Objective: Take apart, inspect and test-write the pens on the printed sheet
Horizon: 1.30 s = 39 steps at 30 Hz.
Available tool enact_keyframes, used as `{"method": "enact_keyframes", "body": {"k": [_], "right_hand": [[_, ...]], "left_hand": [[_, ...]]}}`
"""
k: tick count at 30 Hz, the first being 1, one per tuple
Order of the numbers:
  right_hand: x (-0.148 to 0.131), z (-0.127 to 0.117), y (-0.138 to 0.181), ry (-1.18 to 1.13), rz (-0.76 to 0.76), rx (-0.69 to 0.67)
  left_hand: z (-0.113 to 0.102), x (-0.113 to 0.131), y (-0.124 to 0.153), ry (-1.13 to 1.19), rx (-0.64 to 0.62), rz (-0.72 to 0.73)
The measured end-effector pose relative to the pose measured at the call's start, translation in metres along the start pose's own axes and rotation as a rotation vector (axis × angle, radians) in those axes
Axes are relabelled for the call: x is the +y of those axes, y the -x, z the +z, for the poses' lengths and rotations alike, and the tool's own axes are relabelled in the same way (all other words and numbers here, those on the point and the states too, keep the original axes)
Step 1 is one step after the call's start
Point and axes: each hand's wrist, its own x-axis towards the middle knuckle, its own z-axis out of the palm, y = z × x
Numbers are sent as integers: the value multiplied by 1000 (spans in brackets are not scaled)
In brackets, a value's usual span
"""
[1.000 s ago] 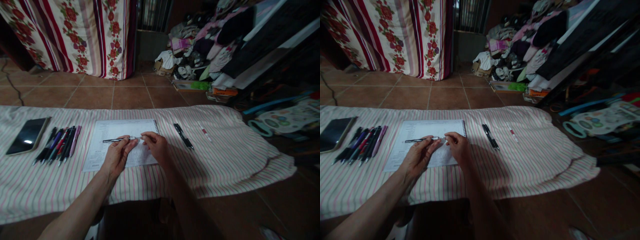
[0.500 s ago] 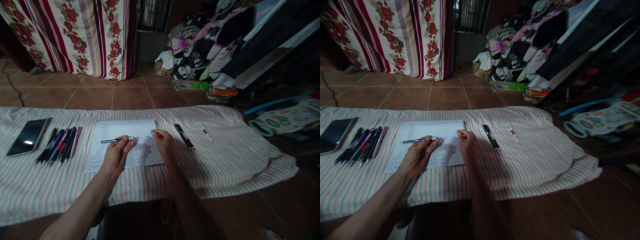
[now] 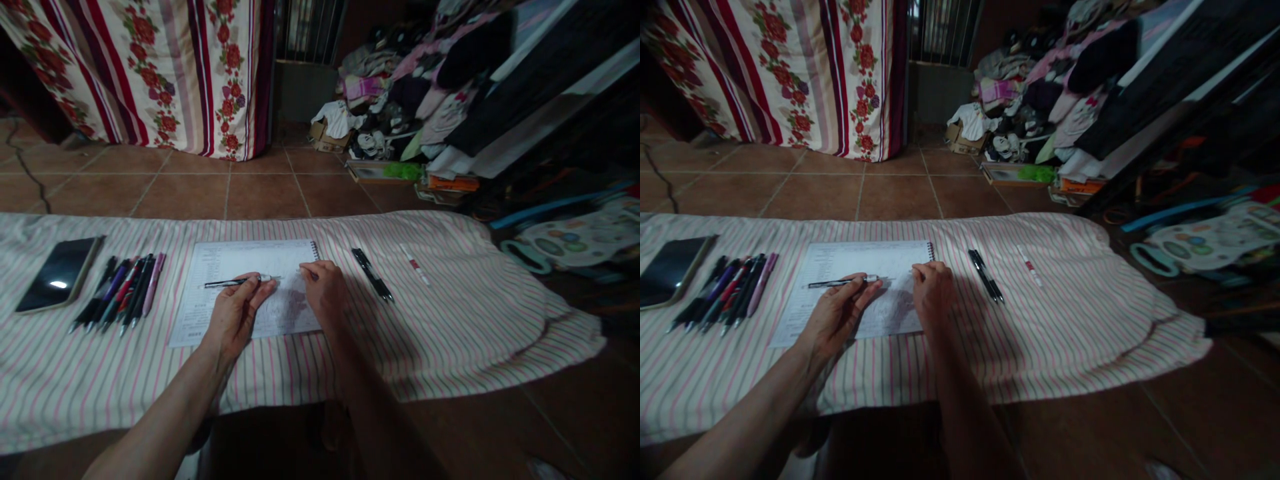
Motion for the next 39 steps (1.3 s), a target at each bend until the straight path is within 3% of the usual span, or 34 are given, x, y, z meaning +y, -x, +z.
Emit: {"method": "enact_keyframes", "body": {"k": [12, 23, 29, 33, 39], "right_hand": [[0, -5, -1, -55, 25, -67], [-7, -20, -2, -326, 75, 66], [-23, -20, 5, -705, 163, -215], [-31, -22, 7, -832, 226, -397], [-36, -22, 10, -838, 181, -434]], "left_hand": [[1, 0, 1, 4, -5, -15], [3, -1, 2, -1, 4, -30], [1, -3, -1, 6, -3, -25], [2, -4, -1, 3, -35, -26], [2, -8, 0, -13, -82, -31]]}}
